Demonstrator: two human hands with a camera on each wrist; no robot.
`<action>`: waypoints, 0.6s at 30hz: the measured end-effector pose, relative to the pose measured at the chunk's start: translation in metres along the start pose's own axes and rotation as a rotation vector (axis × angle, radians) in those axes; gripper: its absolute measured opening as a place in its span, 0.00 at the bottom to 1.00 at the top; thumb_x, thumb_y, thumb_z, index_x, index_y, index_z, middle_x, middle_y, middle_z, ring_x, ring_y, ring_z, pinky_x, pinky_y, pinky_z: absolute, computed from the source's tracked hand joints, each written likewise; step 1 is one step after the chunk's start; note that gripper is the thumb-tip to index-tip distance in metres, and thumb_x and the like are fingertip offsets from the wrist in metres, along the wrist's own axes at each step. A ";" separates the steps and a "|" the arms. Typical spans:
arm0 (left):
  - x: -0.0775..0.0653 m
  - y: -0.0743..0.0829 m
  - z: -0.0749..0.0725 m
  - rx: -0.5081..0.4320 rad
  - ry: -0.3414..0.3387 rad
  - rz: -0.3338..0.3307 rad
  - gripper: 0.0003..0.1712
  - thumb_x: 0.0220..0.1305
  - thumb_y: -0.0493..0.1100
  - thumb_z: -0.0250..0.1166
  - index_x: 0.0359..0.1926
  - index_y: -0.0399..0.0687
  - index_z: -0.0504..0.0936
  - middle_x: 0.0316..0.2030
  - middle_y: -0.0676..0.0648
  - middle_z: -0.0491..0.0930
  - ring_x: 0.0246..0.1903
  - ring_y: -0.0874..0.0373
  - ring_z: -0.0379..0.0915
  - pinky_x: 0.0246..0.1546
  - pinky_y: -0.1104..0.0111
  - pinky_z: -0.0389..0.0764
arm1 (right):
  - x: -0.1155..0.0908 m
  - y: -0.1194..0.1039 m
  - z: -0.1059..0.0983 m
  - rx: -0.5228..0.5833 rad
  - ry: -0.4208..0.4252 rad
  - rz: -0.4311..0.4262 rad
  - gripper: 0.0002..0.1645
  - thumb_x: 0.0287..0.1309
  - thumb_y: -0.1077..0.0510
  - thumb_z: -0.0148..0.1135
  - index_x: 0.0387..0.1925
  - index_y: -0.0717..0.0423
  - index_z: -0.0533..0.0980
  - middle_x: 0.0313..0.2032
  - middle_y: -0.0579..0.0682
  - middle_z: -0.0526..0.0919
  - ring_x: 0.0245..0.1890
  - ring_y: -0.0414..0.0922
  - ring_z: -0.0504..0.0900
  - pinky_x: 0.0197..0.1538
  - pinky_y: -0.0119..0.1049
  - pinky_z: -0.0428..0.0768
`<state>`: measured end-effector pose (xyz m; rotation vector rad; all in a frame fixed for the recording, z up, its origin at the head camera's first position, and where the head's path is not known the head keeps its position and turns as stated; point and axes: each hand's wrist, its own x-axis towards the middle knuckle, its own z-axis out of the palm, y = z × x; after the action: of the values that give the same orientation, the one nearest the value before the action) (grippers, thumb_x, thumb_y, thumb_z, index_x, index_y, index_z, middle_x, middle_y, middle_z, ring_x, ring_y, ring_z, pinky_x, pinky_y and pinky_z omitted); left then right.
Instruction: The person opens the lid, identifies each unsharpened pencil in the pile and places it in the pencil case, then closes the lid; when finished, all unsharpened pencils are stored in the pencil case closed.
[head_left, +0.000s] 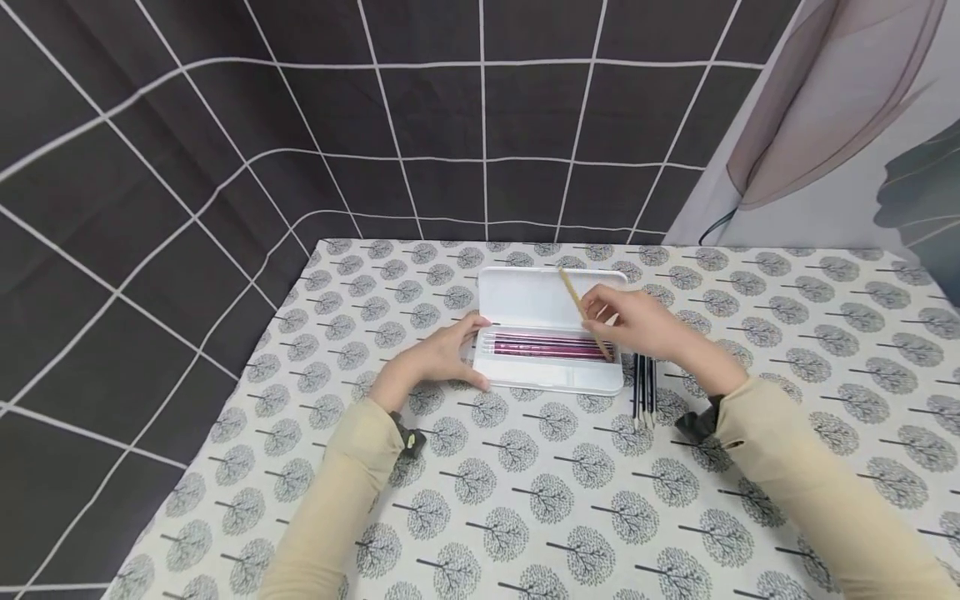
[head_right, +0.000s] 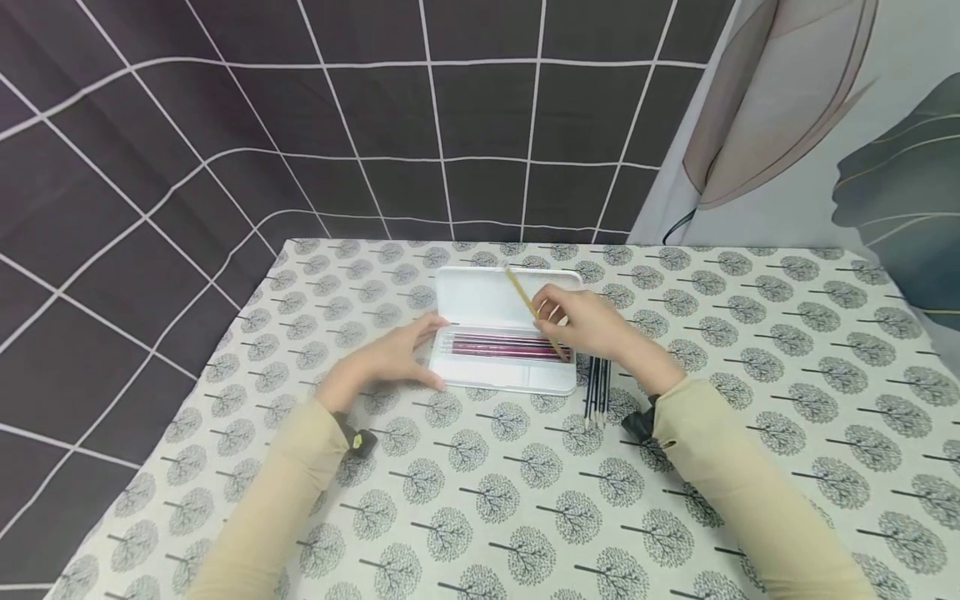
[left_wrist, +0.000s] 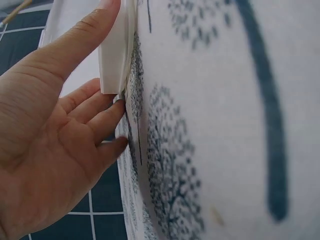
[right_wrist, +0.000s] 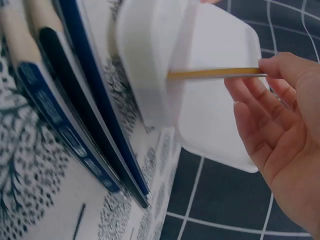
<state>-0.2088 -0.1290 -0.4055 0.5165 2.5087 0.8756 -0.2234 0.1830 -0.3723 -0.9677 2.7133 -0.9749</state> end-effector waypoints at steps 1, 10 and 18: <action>0.000 0.001 0.000 0.018 0.000 0.003 0.58 0.33 0.54 0.79 0.65 0.55 0.57 0.68 0.45 0.60 0.67 0.48 0.53 0.69 0.54 0.52 | 0.000 0.000 0.003 -0.022 -0.011 -0.007 0.10 0.57 0.62 0.62 0.41 0.57 0.74 0.34 0.51 0.83 0.34 0.45 0.82 0.34 0.32 0.84; -0.002 0.006 -0.003 0.058 -0.006 0.018 0.73 0.34 0.54 0.79 0.70 0.49 0.35 0.70 0.44 0.55 0.70 0.47 0.46 0.70 0.56 0.46 | 0.007 0.000 0.024 -0.101 -0.104 -0.082 0.06 0.53 0.60 0.66 0.35 0.52 0.80 0.30 0.43 0.84 0.31 0.38 0.81 0.39 0.34 0.82; 0.001 0.014 -0.014 -0.001 0.006 0.011 0.78 0.30 0.49 0.81 0.67 0.48 0.27 0.70 0.34 0.47 0.68 0.41 0.48 0.70 0.57 0.49 | 0.007 0.002 0.033 -0.064 -0.201 -0.037 0.06 0.54 0.61 0.64 0.35 0.54 0.80 0.30 0.41 0.83 0.32 0.36 0.78 0.41 0.33 0.80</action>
<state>-0.2140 -0.1252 -0.3869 0.5289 2.5128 0.8830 -0.2204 0.1623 -0.3986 -1.0675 2.5824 -0.7548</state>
